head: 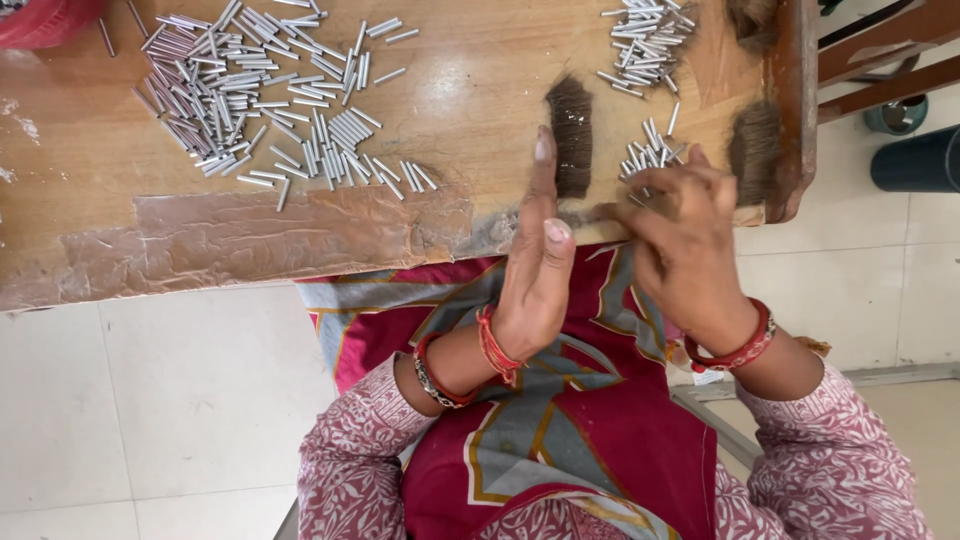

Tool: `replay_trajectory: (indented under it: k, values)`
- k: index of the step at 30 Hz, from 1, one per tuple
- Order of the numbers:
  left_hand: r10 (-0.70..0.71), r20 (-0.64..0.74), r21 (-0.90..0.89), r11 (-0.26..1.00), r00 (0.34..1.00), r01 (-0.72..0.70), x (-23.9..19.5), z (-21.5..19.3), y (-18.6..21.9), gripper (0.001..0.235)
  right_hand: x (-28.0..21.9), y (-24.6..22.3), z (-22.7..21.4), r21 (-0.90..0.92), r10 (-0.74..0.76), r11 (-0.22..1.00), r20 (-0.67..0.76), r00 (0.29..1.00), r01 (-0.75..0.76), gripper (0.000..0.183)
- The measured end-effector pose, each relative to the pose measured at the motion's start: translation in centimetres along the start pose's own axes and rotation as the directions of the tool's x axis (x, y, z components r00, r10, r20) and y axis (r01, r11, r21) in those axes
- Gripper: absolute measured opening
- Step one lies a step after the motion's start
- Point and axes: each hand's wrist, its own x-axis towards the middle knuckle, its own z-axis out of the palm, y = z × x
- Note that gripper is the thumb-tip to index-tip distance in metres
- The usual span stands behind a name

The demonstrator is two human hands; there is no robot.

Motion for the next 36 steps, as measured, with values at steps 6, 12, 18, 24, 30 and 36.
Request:
replay_trajectory:
  k: [6, 12, 18, 24, 30, 36]
  values:
    - [0.012, 0.007, -0.046, 0.999, 1.000, -0.011, 0.8, -0.4, -0.2, 0.069, 0.9, -0.3, 0.8, -0.009, 0.003, 1.000, -0.024, 1.000, -0.004, 0.035]
    - [0.084, 0.053, 0.357, 0.929, 0.995, -0.097, 5.5, -4.3, -0.3, 0.054, 2.0, 0.0, 1.0, -0.057, -0.023, 0.998, 0.003, 1.000, 0.023, 0.042]
    - [0.043, 0.304, 0.563, 0.798, 0.952, -0.216, 8.4, -5.0, 0.6, 0.081, 0.6, 0.2, 0.3, -0.035, -0.037, 0.999, -0.015, 0.999, 0.036, 0.028]
    - [-0.020, 0.393, 0.677, 0.683, 0.919, -0.274, 9.3, -3.6, -0.9, 0.093, -0.1, 0.8, 1.6, -0.053, -0.080, 0.996, -0.064, 0.995, 0.077, 0.015]
    - [-0.066, 0.364, 0.735, 0.634, 0.929, -0.243, 9.6, -3.4, -1.3, 0.096, 0.4, 0.8, 1.9, -0.109, -0.164, 0.982, -0.079, 0.983, 0.155, 0.014]
    - [-0.094, 0.365, 0.748, 0.622, 0.926, -0.232, 9.9, -3.4, -1.2, 0.094, 1.3, 0.3, 1.1, -0.117, -0.181, 0.976, 0.013, 0.983, 0.181, 0.015]
